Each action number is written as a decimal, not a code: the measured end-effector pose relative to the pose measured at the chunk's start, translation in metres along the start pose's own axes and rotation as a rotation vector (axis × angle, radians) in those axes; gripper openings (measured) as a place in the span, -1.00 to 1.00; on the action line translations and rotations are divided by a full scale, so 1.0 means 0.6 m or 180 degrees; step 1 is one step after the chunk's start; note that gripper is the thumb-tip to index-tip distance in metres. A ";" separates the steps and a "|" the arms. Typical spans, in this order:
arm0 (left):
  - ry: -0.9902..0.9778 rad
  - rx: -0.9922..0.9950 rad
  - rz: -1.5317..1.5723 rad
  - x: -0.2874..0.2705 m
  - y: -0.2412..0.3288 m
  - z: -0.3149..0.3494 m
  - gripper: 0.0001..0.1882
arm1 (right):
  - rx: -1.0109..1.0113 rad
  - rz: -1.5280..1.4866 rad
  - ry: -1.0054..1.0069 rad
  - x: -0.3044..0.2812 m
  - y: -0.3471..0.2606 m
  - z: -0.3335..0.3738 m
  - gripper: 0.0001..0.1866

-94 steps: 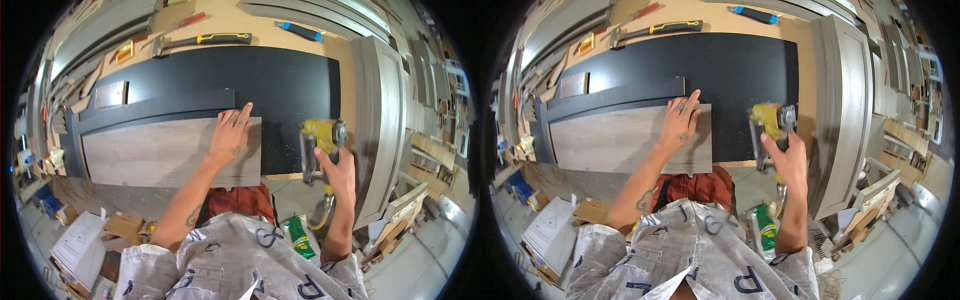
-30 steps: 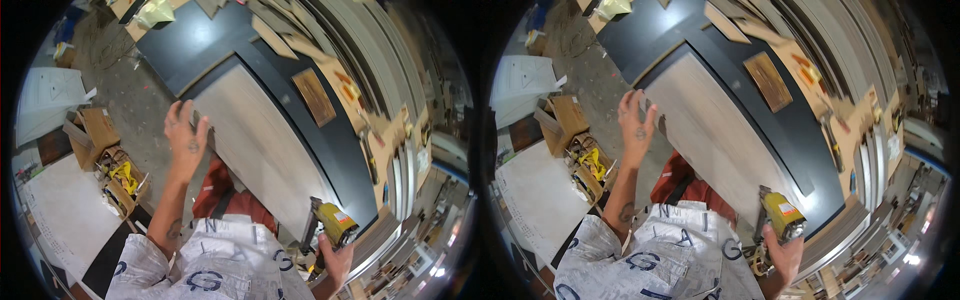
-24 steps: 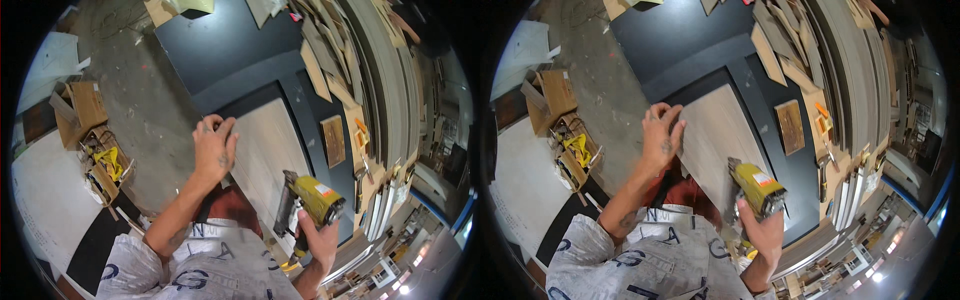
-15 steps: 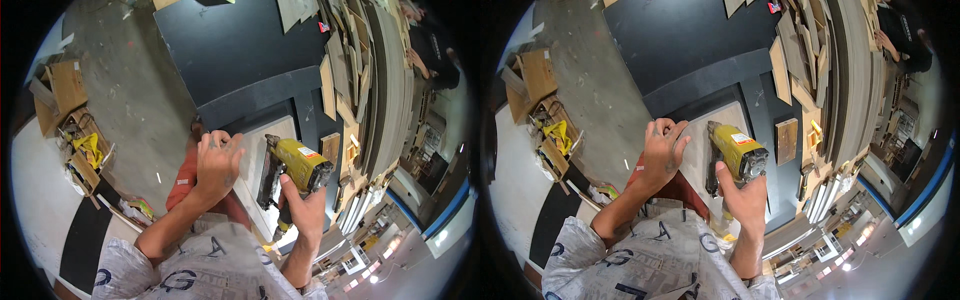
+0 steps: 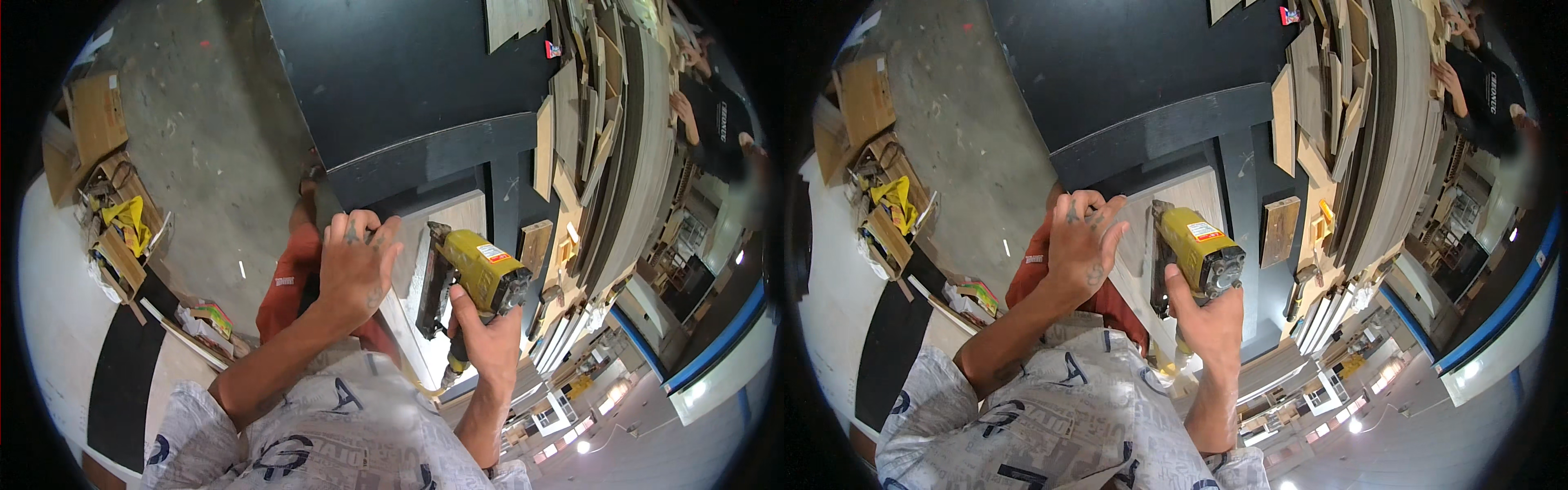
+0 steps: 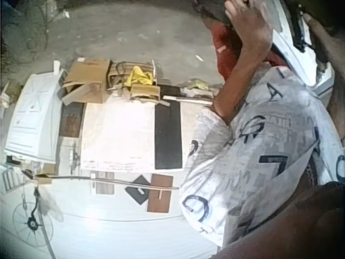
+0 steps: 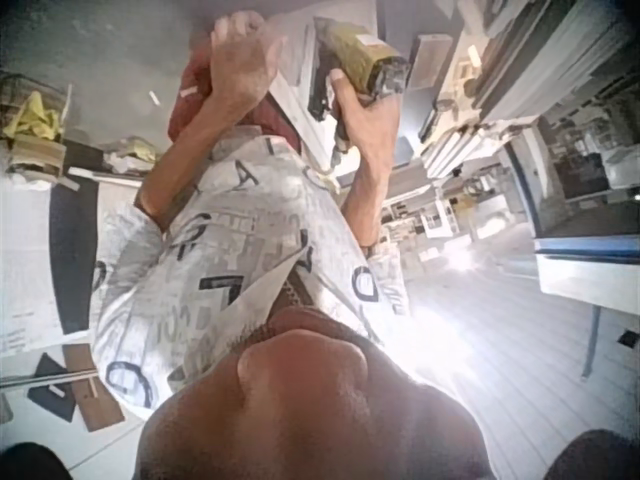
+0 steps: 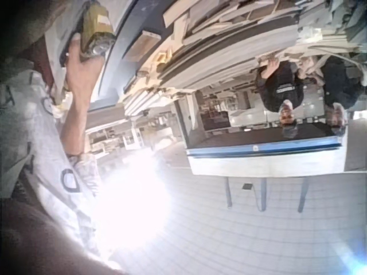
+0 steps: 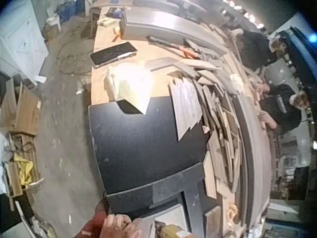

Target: Assembling a wooden panel and frame using a nail gun and hammer.

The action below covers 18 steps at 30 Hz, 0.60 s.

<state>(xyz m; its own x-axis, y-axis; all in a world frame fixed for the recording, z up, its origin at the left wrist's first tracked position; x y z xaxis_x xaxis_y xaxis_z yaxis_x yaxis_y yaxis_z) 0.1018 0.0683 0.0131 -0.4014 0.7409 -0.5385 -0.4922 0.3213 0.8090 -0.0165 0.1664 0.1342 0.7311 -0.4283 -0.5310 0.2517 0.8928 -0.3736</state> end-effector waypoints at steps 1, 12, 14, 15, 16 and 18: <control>0.0019 0.0008 0.0015 0.000 0.000 0.001 -0.64 | -0.0002 0.0029 0.0009 0.001 0.001 -0.001 -0.75; 0.0011 0.0055 0.0226 -0.011 -0.005 0.013 -0.60 | 0.0002 0.0295 0.0088 0.010 0.005 -0.001 -0.74; 0.0951 -0.0676 0.1423 -0.015 -0.004 0.050 -0.50 | -0.0326 0.0487 0.0339 0.012 0.016 0.001 -0.73; 0.0972 -0.0993 0.1714 -0.004 -0.019 0.081 -0.42 | -0.0343 0.0480 0.0290 0.013 0.016 0.007 -0.73; 0.1038 -0.1490 0.2188 -0.001 -0.017 0.098 -0.57 | -0.0315 0.0760 0.0269 0.011 0.018 0.008 -0.72; 0.0354 -0.0630 0.1494 0.026 -0.054 0.139 -0.72 | -0.0294 0.0756 0.0198 0.019 0.008 0.026 -0.72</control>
<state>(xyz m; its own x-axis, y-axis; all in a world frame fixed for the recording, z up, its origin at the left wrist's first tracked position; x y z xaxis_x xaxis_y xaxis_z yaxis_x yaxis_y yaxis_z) 0.1761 0.1187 -0.0018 -0.6884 0.7077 -0.1589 -0.3717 -0.1562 0.9151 0.0028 0.1680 0.1386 0.7217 -0.2186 -0.6567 0.0167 0.9540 -0.2993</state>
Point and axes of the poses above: each hand's wrist, its own z-axis away from the middle knuckle, its own x-axis out of the palm, y = z × x, the point moved 1 cm from there along -z, towards the middle knuckle, and after that the axes turned 4 degrees about z, right-handed, at the moved point
